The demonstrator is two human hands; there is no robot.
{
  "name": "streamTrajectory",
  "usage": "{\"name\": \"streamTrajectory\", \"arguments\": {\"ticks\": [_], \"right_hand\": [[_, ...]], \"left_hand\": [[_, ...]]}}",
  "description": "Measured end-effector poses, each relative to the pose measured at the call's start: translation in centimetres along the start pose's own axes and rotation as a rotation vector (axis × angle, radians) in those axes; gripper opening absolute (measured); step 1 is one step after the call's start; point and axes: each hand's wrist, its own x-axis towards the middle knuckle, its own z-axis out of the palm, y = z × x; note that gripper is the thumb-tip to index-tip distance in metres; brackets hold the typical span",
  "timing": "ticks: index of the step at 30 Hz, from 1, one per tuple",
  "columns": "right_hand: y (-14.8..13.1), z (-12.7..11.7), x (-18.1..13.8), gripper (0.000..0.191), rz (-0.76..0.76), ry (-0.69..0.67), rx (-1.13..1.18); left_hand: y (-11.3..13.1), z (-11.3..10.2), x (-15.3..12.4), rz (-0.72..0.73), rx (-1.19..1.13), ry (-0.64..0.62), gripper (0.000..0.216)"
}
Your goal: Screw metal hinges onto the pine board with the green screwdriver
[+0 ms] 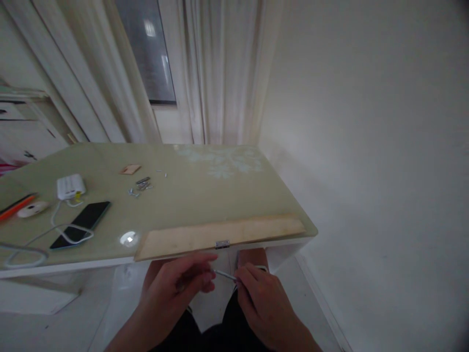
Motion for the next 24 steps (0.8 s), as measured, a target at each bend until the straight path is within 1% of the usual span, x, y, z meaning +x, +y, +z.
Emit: {"name": "streamTrajectory", "arguments": {"ticks": [2, 4, 9, 13, 15, 17, 19, 21, 22, 24], "right_hand": [[0.0, 0.2, -0.5, 0.019, -0.004, -0.007, -0.022], [0.1, 0.3, -0.9, 0.019, -0.009, -0.018, -0.041], [0.2, 0.2, -1.4, 0.019, -0.023, -0.032, -0.094], [0.3, 0.4, -1.2, 0.019, -0.003, -0.051, -0.161], [0.3, 0.4, -1.1, 0.019, 0.037, -0.059, -0.145], [0.3, 0.2, -1.2, 0.017, 0.082, -0.045, -0.042], [0.4, -0.5, -1.3, 0.021, 0.113, -0.035, 0.115], [0.9, -1.9, -1.4, 0.037, 0.110, -0.061, 0.244], [1.3, -2.9, -1.3, 0.046, 0.096, -0.092, 0.271], [2.1, -5.1, -0.7, 0.053, 0.037, -0.131, 0.240]], "left_hand": [[0.3, -0.1, -0.4, -0.022, 0.034, -0.019, 0.018], [0.9, -0.4, -0.4, -0.005, 0.137, -0.048, 0.015], [2.1, -0.9, -0.3, 0.103, 0.330, -0.086, 0.020], [2.2, -0.7, -0.4, 0.226, 0.466, -0.070, 0.024], [2.1, -0.6, -0.2, 0.275, 0.527, -0.081, 0.027], [1.9, -0.8, 0.5, 0.299, 0.548, -0.112, 0.027], [1.5, -1.1, 1.7, 0.297, 0.517, -0.153, 0.027], [1.0, -1.2, 3.4, 0.300, 0.457, -0.218, 0.026], [0.6, -1.2, 4.4, 0.302, 0.428, -0.258, 0.027], [-0.3, -1.0, 6.5, 0.312, 0.382, -0.313, 0.030]]}}
